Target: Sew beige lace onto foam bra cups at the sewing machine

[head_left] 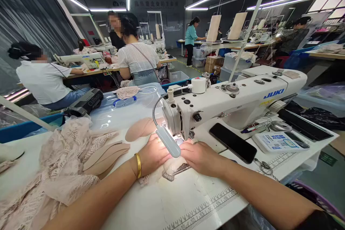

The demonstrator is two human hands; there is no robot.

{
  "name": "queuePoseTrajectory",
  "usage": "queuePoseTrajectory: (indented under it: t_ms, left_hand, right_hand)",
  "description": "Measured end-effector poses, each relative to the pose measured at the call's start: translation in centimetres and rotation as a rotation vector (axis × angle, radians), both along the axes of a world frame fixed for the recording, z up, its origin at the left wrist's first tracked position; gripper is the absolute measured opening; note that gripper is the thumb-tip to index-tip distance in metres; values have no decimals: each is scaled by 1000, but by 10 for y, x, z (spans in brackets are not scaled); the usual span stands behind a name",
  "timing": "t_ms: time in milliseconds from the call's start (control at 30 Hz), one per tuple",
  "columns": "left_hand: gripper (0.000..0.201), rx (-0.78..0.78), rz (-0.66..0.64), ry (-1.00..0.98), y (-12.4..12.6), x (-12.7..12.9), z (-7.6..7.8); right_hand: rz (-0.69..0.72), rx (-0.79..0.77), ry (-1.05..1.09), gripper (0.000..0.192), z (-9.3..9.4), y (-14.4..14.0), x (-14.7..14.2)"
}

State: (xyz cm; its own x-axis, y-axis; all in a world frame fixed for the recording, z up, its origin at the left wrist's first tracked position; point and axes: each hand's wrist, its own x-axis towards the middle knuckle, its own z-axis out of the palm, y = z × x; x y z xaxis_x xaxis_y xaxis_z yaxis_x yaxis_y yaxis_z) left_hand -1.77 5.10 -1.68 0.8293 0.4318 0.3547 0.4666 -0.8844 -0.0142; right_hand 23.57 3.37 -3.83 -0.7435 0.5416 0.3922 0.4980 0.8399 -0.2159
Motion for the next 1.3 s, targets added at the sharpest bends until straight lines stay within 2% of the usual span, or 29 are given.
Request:
queuePoseTrajectory:
  t_ms: [133,233,367,467,600,767,967,1033,1100,1133,1200,1233,1267,1300]
  left_hand:
    - [20,23,-1,18,-1,1,1]
    - [20,61,51,70,-6,5,3]
    - [19,-18,95,88,-11,6,3]
    - [27,-64,100,76,-11,4,2]
    - [31,-80,112,71,-5,0,-2]
    - [27,-121,177,74,-3,-1,-3]
    - [31,-111,283,9,-5,2,-1]
    - [35,-105,304,-41,-8,-4,3]
    - [38,-100,285,-88,-20,-11,9]
    - [38,-98,261,-119,-31,-14,12]
    - [35,-149,226,-219,-66,-13,15]
    - [32,-254,221,-344,-88,-9,14]
    - [32,-440,256,-468,-112,-3,13]
    - [33,-693,290,-576,-134,5,10]
  right_hand:
    - [-1,-4,15,32,1,-1,1]
    - [-7,14,34,30,-1,-1,2]
    - [-13,42,45,28,-3,-1,2]
    - [-17,41,33,28,-4,-1,1]
    - [-29,16,1,29,-3,0,0]
    - [-52,-28,-25,25,-3,1,-1]
    - [-23,-88,65,23,3,-3,1]
    - [-60,-216,156,18,10,-10,0]
    - [-103,-497,291,9,16,-18,-5]
    - [-109,-678,374,10,19,-23,-9]
    - [-95,-1007,561,31,23,-33,-21]
    - [-82,-1120,659,40,24,-38,-27]
    - [-75,-1190,752,47,25,-45,-34]
    - [-72,-1230,836,50,25,-52,-40]
